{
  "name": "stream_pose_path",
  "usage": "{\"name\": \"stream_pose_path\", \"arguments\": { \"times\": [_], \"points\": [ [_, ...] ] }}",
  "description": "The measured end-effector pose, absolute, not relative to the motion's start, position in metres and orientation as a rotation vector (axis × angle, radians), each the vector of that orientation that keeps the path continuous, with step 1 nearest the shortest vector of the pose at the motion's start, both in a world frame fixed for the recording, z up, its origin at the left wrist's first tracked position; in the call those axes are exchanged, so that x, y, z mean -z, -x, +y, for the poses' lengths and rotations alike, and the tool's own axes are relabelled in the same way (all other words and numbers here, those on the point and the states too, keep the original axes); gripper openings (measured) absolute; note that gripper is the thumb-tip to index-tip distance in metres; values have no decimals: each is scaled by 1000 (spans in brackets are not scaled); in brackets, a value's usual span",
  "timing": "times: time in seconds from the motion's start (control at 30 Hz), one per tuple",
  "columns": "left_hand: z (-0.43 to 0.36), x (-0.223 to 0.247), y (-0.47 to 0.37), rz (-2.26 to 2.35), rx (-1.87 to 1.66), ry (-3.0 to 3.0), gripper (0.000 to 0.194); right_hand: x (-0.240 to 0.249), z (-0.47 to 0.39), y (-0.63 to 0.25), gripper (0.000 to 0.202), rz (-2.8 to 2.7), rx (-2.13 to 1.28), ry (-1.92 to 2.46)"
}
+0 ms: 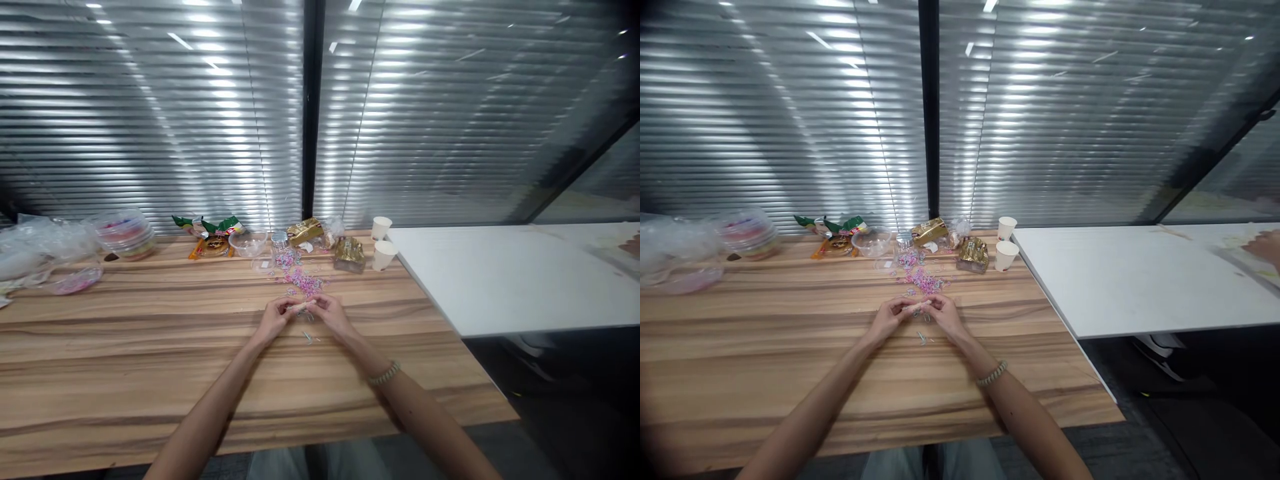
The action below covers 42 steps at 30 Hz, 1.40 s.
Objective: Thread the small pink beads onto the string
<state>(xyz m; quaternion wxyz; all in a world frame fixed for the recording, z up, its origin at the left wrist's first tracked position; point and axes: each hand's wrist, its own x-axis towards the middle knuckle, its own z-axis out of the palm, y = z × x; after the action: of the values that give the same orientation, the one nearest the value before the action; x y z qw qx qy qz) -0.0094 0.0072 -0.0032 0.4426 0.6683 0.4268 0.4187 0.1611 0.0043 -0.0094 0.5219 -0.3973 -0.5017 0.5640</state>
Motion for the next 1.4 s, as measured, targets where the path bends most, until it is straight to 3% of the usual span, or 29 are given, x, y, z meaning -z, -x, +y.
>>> {"name": "stream_pose_path", "arguments": {
  "times": [0.6,1.4],
  "points": [
    [13,12,13,1274,-1190,-1406,33,7,5,-161,31,-1026,-1298,969],
    [15,11,12,1202,-1258,-1246,49,8,8,-163,36,-977,-1300,1010]
  ]
}}
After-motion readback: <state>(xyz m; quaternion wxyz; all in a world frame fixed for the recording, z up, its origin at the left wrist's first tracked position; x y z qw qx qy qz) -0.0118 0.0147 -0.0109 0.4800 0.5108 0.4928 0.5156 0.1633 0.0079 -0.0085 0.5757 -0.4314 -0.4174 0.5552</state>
